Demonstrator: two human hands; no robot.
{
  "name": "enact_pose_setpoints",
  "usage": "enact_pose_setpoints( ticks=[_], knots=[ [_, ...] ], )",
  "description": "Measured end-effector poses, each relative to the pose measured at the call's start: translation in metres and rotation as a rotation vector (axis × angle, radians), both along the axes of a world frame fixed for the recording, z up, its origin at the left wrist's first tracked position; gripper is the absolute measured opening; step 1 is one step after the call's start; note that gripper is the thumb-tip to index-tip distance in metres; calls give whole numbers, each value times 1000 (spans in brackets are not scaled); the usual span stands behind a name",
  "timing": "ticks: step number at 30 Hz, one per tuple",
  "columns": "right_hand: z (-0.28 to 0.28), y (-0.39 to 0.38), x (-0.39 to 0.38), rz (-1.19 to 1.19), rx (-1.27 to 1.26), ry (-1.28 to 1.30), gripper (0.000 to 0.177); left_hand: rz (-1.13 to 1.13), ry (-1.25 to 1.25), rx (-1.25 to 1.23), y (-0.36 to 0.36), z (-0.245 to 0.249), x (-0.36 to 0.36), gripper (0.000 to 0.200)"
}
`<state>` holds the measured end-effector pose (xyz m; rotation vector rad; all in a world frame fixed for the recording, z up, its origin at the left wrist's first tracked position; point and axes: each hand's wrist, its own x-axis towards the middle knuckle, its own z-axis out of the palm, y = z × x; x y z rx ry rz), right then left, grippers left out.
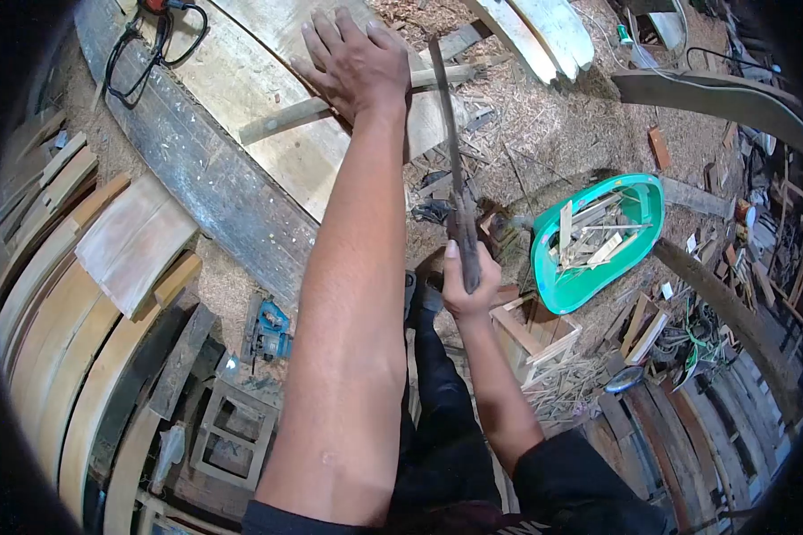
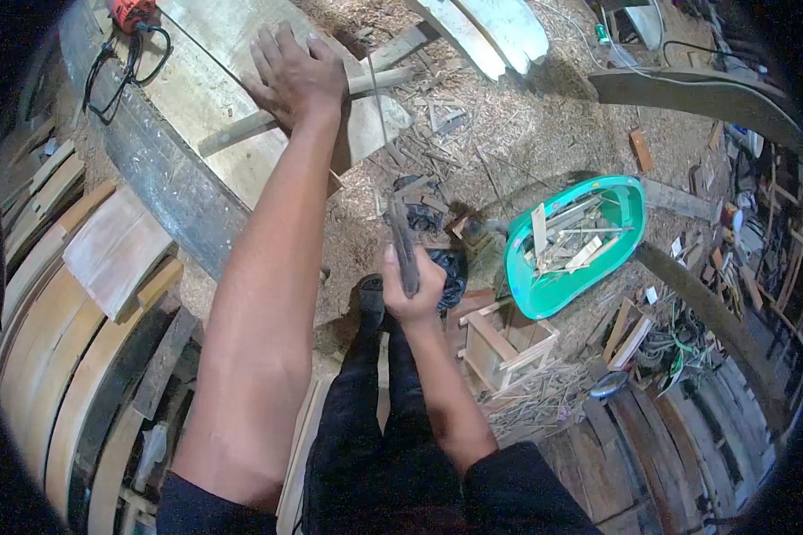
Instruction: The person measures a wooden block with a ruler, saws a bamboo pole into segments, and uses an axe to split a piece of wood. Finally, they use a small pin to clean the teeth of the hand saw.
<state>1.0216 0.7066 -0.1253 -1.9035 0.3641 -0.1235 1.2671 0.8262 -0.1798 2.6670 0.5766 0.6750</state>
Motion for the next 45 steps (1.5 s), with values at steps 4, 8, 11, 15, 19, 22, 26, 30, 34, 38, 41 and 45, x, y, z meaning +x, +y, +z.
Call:
enact_pose_setpoints(
  ticks=[4, 8, 11, 15, 19, 22, 26, 30, 34, 38, 41, 45],
  knots=[
    [-20, -3, 43, 5, 103, 62, 17, 3, 11, -11, 0, -1, -3, 51],
    [-8, -7, 12, 14, 41, 32, 11, 15, 10, 11, 0, -8, -1, 51],
    [-12, -11, -9, 0, 12, 6, 10, 30, -1, 26, 2, -4, 7, 51],
    [-19, -5, 53, 39, 46, 81, 20, 32, 23, 22, 0, -1, -1, 50],
    [-4, -9, 12, 32, -10, -49, 9, 28, 15, 30, 1, -2, 1, 50],
    [-2, -11, -1, 29, 19, 14, 9, 24, 24, 41, 1, 0, 1, 50],
    [1, -5, 48, 34, 94, 124, 17, 23, 22, 18, 1, -1, -2, 51],
    [-11, -7, -14, 32, 32, -7, 12, 25, 33, 9, 3, 0, 3, 51],
    [-4, -5, 21, 67, -22, -7, 14, 6, 57, -1, 1, 1, 0, 51],
    [-9, -4, 59, 46, 34, 69, 21, 15, 42, -12, 0, 0, 2, 51],
    [19, 10, 54, -33, 99, 149, 21, 12, 43, -8, -2, -1, 1, 50],
    [18, 8, 38, -30, 67, 86, 16, 23, 53, 20, 2, 2, 3, 50]
  ],
)
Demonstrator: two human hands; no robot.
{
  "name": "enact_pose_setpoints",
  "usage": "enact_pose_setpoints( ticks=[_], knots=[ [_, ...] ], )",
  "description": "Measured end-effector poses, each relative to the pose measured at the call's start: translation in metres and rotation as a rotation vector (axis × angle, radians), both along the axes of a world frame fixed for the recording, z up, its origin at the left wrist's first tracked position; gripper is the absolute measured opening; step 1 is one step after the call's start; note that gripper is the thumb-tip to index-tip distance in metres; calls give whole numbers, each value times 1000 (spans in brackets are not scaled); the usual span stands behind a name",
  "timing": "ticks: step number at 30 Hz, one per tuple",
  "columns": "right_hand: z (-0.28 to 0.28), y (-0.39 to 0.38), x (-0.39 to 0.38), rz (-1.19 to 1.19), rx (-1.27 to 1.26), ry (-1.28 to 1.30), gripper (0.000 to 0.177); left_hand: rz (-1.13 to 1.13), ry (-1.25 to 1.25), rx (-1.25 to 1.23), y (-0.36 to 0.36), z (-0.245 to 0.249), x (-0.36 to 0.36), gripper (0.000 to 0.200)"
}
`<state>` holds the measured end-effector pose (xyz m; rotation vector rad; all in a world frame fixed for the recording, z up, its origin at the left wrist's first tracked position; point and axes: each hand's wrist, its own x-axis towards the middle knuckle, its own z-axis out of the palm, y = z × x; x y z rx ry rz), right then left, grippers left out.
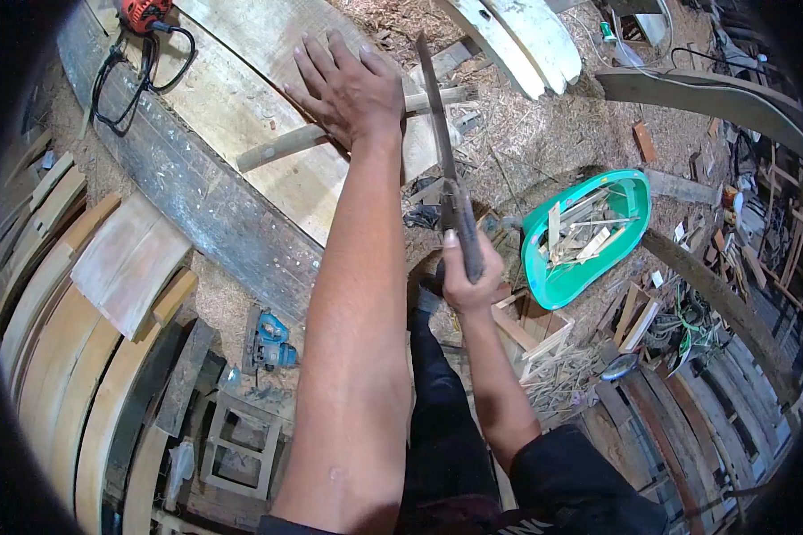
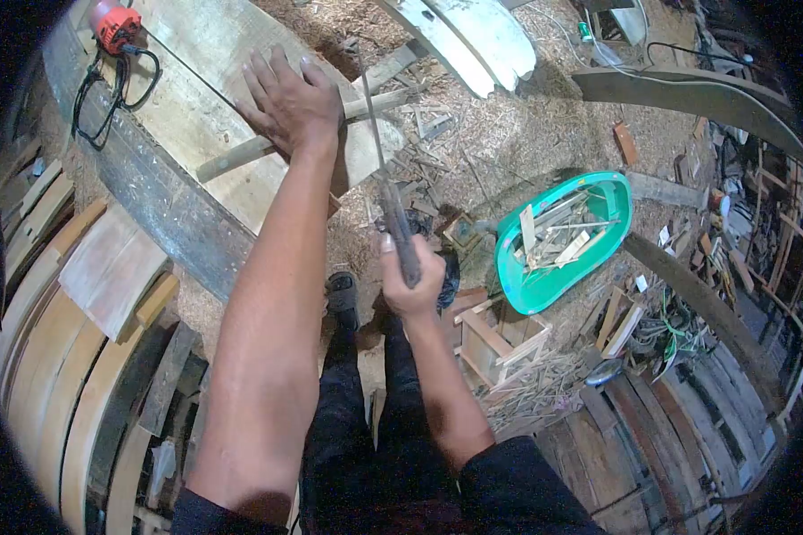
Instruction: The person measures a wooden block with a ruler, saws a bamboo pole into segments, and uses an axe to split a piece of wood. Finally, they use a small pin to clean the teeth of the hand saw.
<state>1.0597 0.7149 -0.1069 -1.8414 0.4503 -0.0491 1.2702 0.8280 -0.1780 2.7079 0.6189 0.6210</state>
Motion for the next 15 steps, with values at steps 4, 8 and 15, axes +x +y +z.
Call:
enact_pose_setpoints(
  ticks=[4, 8, 15],
  knots=[
    [-3, -19, -19, 81, -41, 60, 15, 5, 18, -13, -2, 1, -2, 50],
    [1, -28, -74, 130, -118, 33, 11, 8, 11, -3, 1, -1, 1, 49],
    [-29, -21, -5, 138, -75, 56, 12, -17, -11, -36, -2, -3, -4, 51]
  ],
)
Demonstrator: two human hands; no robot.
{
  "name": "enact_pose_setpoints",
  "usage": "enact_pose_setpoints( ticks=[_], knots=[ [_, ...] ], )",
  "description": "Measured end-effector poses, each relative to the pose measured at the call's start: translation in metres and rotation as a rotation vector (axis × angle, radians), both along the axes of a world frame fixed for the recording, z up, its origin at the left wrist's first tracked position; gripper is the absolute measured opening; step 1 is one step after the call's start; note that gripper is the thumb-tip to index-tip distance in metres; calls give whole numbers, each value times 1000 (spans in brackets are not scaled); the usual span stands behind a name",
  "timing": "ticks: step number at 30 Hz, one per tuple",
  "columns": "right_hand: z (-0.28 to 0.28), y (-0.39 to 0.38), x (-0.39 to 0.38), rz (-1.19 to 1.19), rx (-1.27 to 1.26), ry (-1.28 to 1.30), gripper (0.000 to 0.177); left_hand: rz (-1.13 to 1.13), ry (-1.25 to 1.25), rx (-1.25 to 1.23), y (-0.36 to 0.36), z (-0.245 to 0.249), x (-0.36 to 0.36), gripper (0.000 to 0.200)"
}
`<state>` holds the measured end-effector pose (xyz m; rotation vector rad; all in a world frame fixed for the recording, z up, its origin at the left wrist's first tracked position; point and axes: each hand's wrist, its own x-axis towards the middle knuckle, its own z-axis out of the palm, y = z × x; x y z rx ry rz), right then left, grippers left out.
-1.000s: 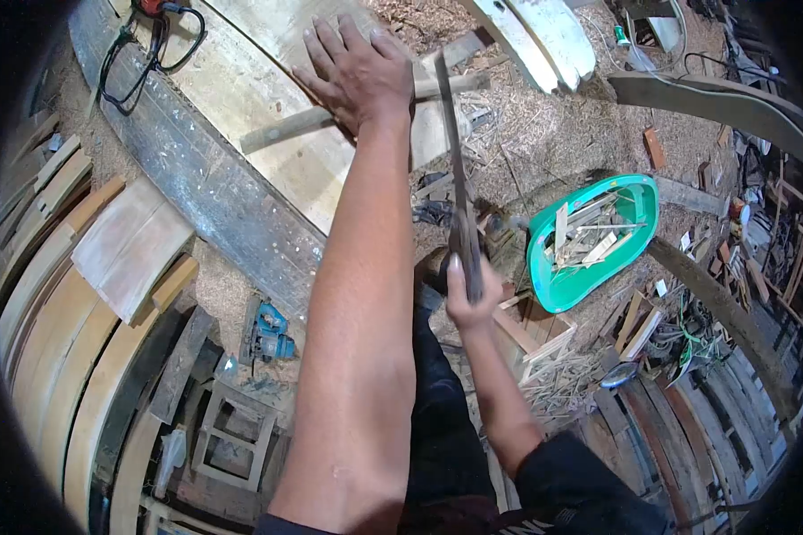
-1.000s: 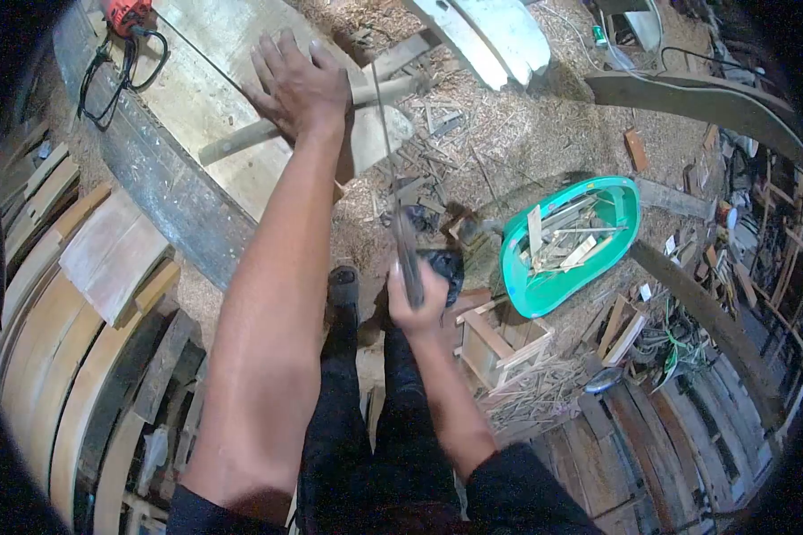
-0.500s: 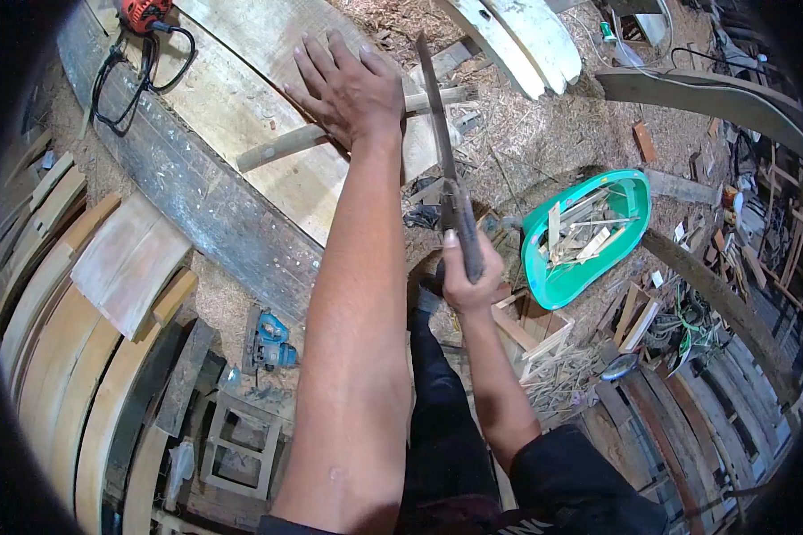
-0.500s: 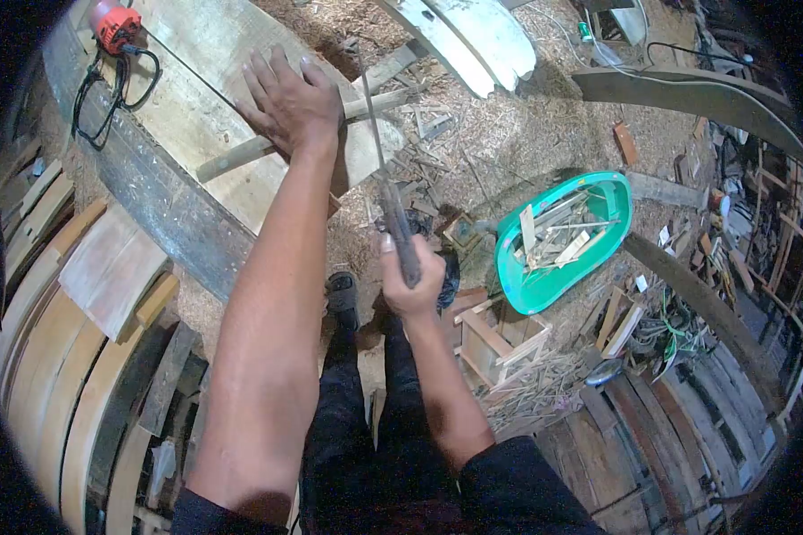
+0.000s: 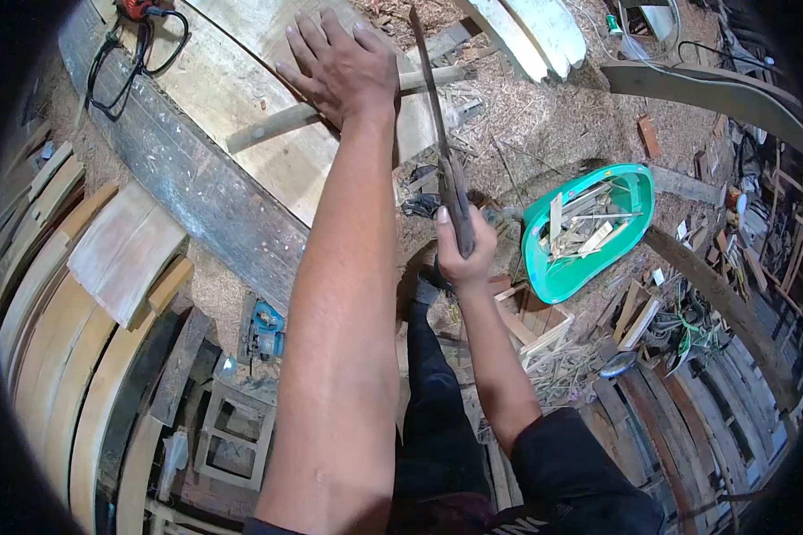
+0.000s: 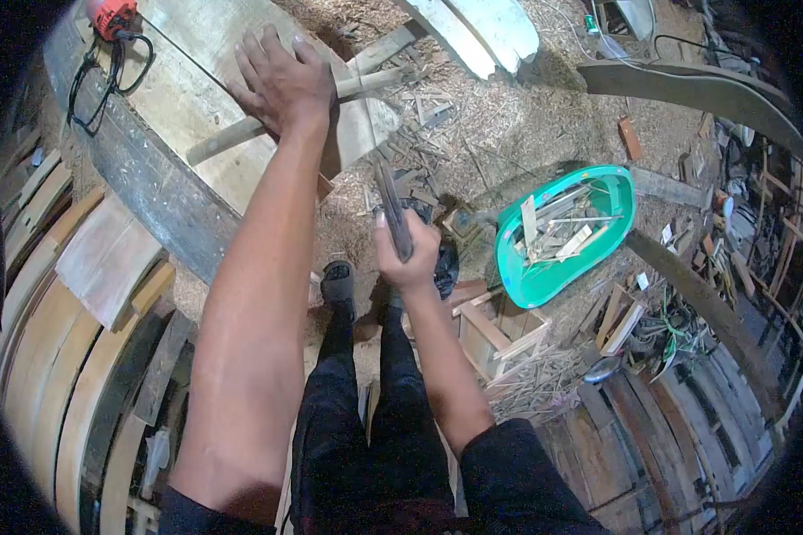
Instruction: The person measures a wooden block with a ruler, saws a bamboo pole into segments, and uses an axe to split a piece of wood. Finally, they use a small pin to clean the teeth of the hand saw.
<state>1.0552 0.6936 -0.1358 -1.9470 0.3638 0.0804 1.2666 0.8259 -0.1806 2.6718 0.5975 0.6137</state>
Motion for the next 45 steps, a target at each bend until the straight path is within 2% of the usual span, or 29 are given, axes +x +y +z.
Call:
enact_pose_setpoints(
  ticks=[3, 4, 6, 10, 12, 14, 16, 17, 20, 21, 24, 26, 30, 31, 35, 36, 38, 42, 45],
  knots=[
    [6, -1, -48, -47, 22, -87, 9, -13, 12, 14, 1, 3, -1, 51],
    [12, 0, -61, -55, -45, -111, 9, -11, 7, 23, 1, 4, 0, 51],
    [5, 1, -59, -105, -3, -168, 9, -16, 6, 20, 0, 4, -3, 51],
    [-5, 10, 14, -82, 53, -22, 22, -14, -22, 24, 3, -2, -3, 51],
    [-5, 4, -3, -5, -34, -147, 18, -24, -28, 20, 3, -4, 0, 51],
    [15, 2, -34, -57, -34, -124, 11, -20, -31, 3, 2, -2, 1, 51],
    [10, -4, -55, -68, -63, -136, 9, -12, -20, 16, 2, 0, 1, 51],
    [-3, -5, -52, -103, 21, -168, 10, -7, -33, 14, 1, -3, 2, 51],
    [4, 3, 9, -78, 101, 14, 11, 0, -40, 11, 1, -4, 2, 51],
    [-1, 2, 14, -34, 38, 71, 9, -11, -28, 27, 2, -5, 0, 51],
    [8, 4, -24, -75, 60, -97, 8, 8, -11, 15, 1, -6, 3, 52],
    [3, -6, -60, -30, -24, -126, 10, -5, -7, 19, 3, -2, 2, 52],
    [-6, 4, -3, -66, 63, -120, 13, -15, -9, 3, 2, -3, 0, 52],
    [-8, 8, 11, -93, 108, 1, 14, -11, -2, 4, 4, -3, -3, 51],
    [-1, 0, -33, -56, 34, -101, 9, -9, 6, -3, 0, 0, 0, 51],
    [5, 0, -41, -38, -32, -210, 8, 0, 7, -1, -1, 3, 1, 51],
    [8, 0, -47, -83, -8, -153, 12, 3, 39, 14, -1, 7, 1, 51],
    [-5, 9, 22, -97, 148, -30, 25, 11, 18, 13, 3, -4, 0, 51],
    [6, 4, 7, -33, 27, -75, 20, 12, 9, 7, 1, -2, 2, 52]
  ],
)
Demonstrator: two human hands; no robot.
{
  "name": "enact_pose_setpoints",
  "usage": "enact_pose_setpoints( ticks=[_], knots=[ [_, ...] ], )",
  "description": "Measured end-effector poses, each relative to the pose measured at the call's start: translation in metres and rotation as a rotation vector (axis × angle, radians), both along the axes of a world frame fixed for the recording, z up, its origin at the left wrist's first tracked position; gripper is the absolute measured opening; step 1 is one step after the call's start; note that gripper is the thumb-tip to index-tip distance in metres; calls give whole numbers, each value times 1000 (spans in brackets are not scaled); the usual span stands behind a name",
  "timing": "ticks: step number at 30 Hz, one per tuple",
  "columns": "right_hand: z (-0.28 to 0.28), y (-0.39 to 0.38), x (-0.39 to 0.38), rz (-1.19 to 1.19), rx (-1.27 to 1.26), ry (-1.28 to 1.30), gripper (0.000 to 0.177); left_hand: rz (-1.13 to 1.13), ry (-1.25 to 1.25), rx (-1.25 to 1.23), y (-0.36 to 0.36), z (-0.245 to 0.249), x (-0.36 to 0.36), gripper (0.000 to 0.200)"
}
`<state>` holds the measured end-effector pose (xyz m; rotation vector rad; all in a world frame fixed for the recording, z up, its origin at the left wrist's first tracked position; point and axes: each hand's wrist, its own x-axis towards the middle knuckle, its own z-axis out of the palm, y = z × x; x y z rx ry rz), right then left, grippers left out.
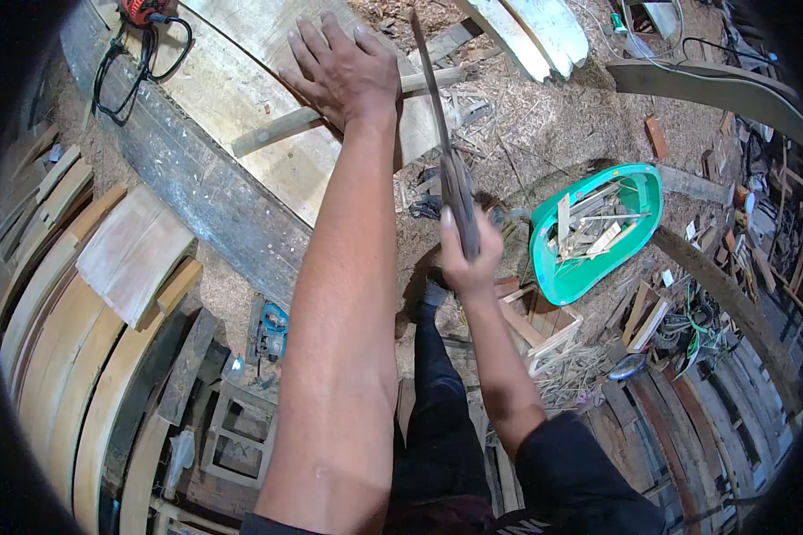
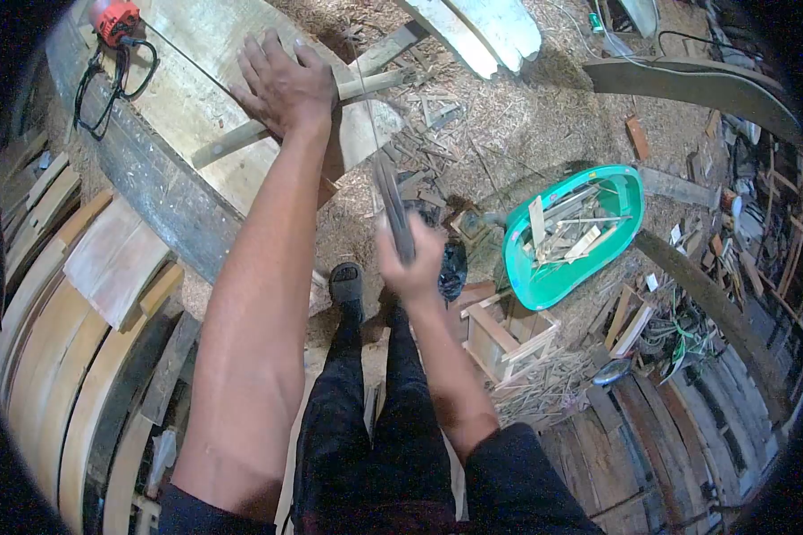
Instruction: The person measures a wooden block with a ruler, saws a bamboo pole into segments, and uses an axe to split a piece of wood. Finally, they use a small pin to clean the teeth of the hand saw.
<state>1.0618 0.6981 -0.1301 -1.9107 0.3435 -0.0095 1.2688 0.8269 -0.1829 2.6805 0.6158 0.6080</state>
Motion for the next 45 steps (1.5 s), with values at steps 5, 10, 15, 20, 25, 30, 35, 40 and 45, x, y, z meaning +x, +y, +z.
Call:
enact_pose_setpoints(
  ticks=[5, 10, 15, 20, 25, 30, 35, 40, 45],
  knots=[
    [12, -3, -50, -93, -6, -2, 17, -2, -25, -2, 1, 0, 0, 51],
    [5, 5, -6, -44, 20, 52, 18, -16, -9, -12, 0, 1, -2, 51],
    [2, 0, -58, -95, -1, -75, 9, 1, -19, 19, 1, 1, 0, 51],
    [-2, 7, 8, -54, 50, 80, 22, -6, -14, -12, -2, 3, -2, 51],
    [20, 5, -52, -76, -49, -59, 12, 3, -22, 18, 2, 5, 7, 50],
    [-9, 1, 11, -19, 29, 119, 14, 3, -27, 8, 0, 0, -2, 49],
    [19, -1, -61, -37, -58, 50, 11, -8, -15, 10, 1, 6, 2, 50],
    [7, 15, 8, -61, -25, -5, 23, -29, -15, -33, -1, 10, -1, 50],
    [14, 4, -45, -34, -46, 28, 14, -16, -14, -30, 0, 5, -1, 50]
  ],
)
